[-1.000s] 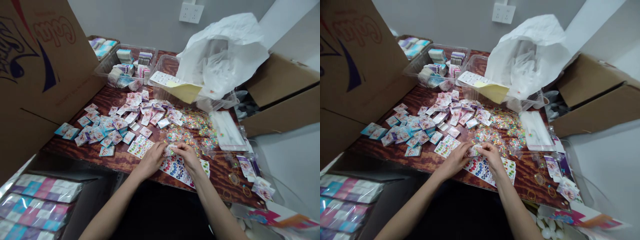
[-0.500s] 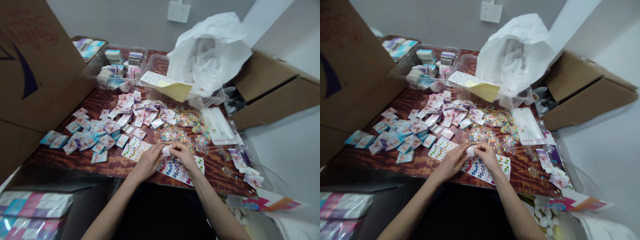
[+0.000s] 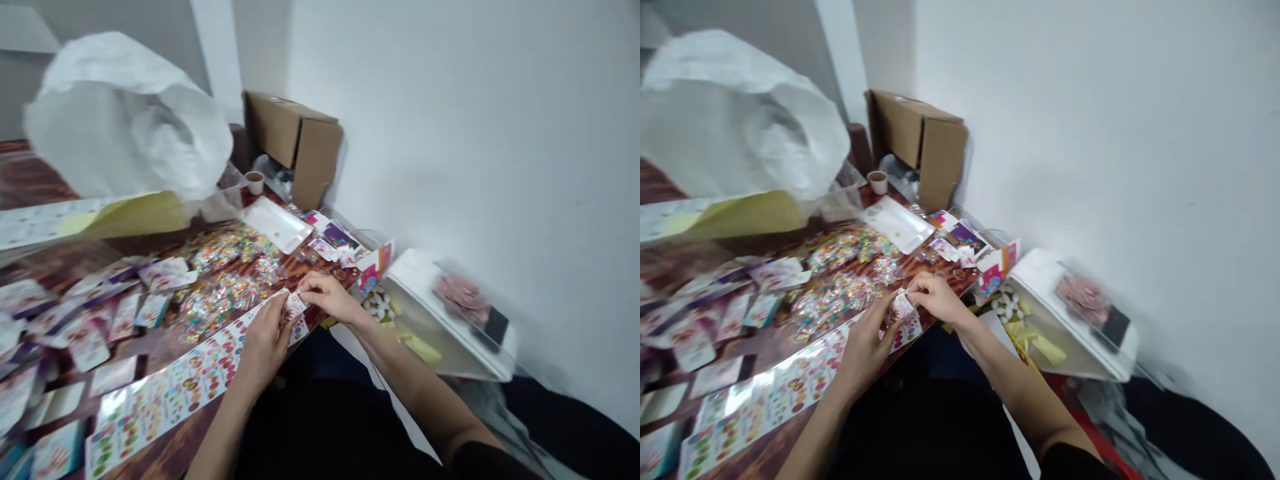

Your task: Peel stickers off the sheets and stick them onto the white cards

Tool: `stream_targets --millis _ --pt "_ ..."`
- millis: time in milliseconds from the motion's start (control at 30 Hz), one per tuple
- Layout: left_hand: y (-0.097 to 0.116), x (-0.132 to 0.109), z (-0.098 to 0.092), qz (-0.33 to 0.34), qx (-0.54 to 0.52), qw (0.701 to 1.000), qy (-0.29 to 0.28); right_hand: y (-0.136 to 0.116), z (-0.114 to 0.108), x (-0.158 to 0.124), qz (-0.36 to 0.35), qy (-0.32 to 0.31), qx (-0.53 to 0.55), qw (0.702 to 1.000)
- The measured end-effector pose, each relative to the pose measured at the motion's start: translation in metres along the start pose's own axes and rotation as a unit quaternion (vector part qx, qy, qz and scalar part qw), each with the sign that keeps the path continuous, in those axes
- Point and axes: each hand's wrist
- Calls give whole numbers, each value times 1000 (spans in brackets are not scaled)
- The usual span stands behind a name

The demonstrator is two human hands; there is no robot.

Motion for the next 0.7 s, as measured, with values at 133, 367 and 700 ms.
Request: stream_targets --millis 133,367,700 --pt "13 25 22 36 -38 998 -21 11 -30 -27 22 72 62 995" --pt "34 57 53 7 -103 994 -33 29 -64 -34 -28 109 -96 989" --pt "32 62 81 -283 -453 845 27 152 -241 -209 144 571 -217 779"
Point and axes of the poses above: each hand's wrist, its own x-axis towards the middle knuckle, its own z-axis out of the palm, y = z × x, and after that the axes turned 14 degrees about z, right-handed
